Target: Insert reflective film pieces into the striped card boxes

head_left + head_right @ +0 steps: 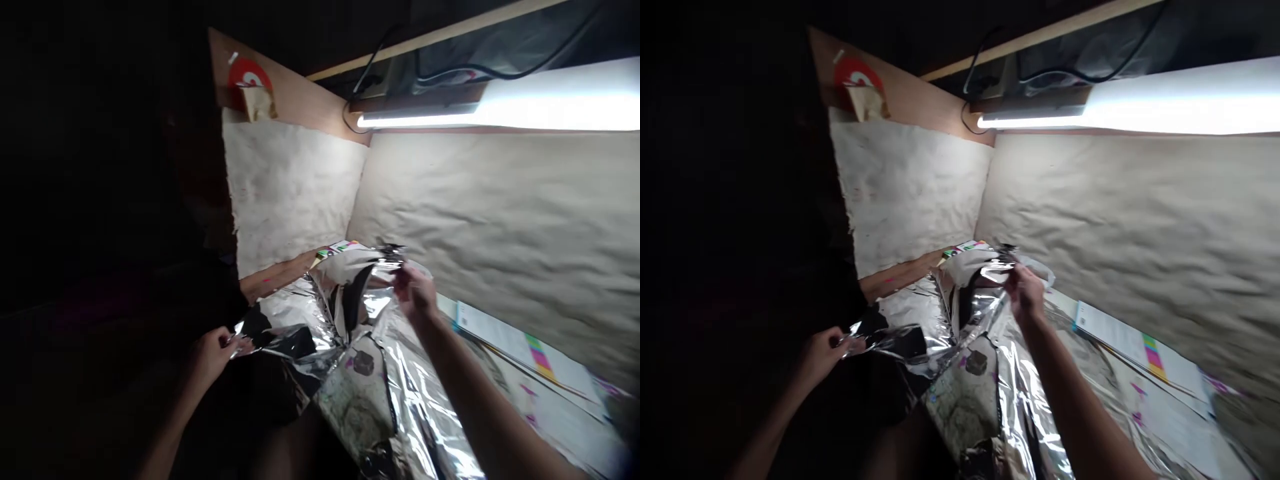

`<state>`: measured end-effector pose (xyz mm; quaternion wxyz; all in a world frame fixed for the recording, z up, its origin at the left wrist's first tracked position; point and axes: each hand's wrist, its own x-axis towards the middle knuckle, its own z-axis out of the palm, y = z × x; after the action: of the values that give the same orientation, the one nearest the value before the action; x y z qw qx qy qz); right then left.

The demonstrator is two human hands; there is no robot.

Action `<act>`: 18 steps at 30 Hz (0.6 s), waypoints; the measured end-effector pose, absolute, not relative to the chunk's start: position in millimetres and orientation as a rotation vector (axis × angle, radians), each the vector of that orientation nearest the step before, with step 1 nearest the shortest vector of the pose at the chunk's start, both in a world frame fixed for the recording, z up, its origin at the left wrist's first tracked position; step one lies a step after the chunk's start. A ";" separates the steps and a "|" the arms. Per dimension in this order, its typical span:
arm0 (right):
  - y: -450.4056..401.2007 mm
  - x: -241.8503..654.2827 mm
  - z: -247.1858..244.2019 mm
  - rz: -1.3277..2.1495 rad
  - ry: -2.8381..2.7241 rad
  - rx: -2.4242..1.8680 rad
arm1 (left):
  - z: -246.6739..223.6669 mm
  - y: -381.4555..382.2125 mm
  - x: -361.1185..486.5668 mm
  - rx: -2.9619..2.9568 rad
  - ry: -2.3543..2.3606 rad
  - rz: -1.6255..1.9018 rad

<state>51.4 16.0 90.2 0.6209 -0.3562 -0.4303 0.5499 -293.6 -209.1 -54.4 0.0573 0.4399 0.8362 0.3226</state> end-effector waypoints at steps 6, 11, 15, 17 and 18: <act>-64.3 236.1 58.2 0.998 -0.778 -1.021 | -34.1 -183.2 -283.3 1.715 2.653 1.136; -155.4 288.8 -0.6 0.904 -0.433 -1.172 | 22.0 -93.4 -185.4 2.412 1.747 0.866; -161.3 286.0 -6.9 0.943 -0.418 -1.174 | 35.9 3.0 -111.5 2.460 1.598 0.437; -158.0 286.2 -1.4 0.811 -0.504 -1.221 | 37.9 43.1 -97.3 2.427 1.669 0.465; -159.1 288.7 1.4 0.710 -0.549 -1.262 | 39.1 58.9 -94.7 2.416 1.691 0.515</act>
<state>288.7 -159.1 1.4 0.7149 -0.5699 -0.2478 0.3207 -94.7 58.9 39.1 0.0740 0.8048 0.5634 0.1715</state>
